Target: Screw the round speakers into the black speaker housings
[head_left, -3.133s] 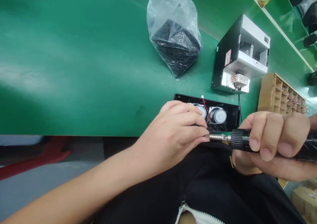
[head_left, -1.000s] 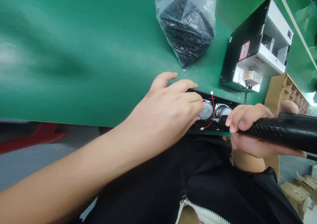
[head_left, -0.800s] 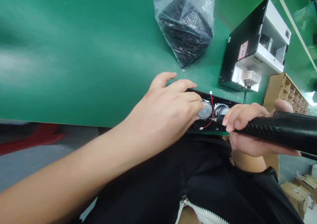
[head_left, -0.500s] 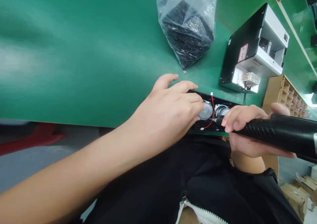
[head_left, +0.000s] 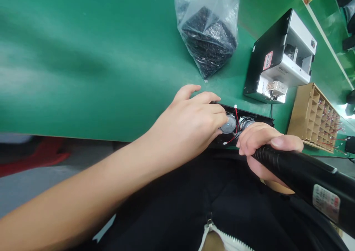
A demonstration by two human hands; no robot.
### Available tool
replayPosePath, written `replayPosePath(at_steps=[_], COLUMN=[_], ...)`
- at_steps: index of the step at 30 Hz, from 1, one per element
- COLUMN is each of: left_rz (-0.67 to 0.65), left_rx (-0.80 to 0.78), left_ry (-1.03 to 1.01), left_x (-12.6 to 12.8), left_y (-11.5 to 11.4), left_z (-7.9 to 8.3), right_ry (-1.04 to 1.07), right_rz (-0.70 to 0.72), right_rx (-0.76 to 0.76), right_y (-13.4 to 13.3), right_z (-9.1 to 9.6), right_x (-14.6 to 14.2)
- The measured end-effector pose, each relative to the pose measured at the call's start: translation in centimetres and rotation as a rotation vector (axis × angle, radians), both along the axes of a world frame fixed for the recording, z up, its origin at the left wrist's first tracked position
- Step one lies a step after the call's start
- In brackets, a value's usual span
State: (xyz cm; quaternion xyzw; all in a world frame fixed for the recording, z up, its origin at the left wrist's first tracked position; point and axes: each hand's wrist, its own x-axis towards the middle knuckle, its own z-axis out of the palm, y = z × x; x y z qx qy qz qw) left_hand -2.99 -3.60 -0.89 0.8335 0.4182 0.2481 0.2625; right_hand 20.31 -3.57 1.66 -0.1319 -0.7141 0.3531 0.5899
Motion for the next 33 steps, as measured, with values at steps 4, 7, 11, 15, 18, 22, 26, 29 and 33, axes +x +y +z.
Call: replayPosePath(at_steps=[4,7,11,15,18,22,26,29,33], left_rz=[-0.008,-0.031,-0.062,0.058,0.058,0.109,0.094,0.074,0.015], left_rx=[0.029,0.054,0.143,0.044,-0.016,-0.010,-0.015,-0.024,-0.033], left_ry=[0.026,0.015,-0.263,-0.330,-0.149,-0.137,-0.110,-0.103,-0.107], left_x=[0.1,0.0,-1.4,-3.9,-4.4,-2.3,0.5,1.3,0.8], left_y=[0.1,0.2,-0.5,-2.0,-2.5,-2.1,-1.2,-1.0,-0.9], left_z=[-0.1,-0.6,-2.7,-5.9,-7.4,-7.8,-7.6,-7.7,-7.2], right_ry=[-0.055,-0.030,0.145,0.051,-0.014,-0.015,0.093,0.044,0.001], right_rz=[0.007,-0.034,-0.153,-0.318,-0.444,-0.617,-0.485,-0.448,-0.471], right_rx=[-0.044,-0.007,0.015,-0.281,-0.234,0.077,-0.010,-0.184,-0.206], right_y=[-0.2,-0.2,-0.6,-0.7,2.0,8.6,11.8,11.5,11.7], right_z=[0.1,-1.3,-2.3,2.1,6.7,8.5,7.6,7.6,7.3], right_x=[0.7,-0.1,-1.9,0.5,4.3,6.8,5.5,4.7,5.0])
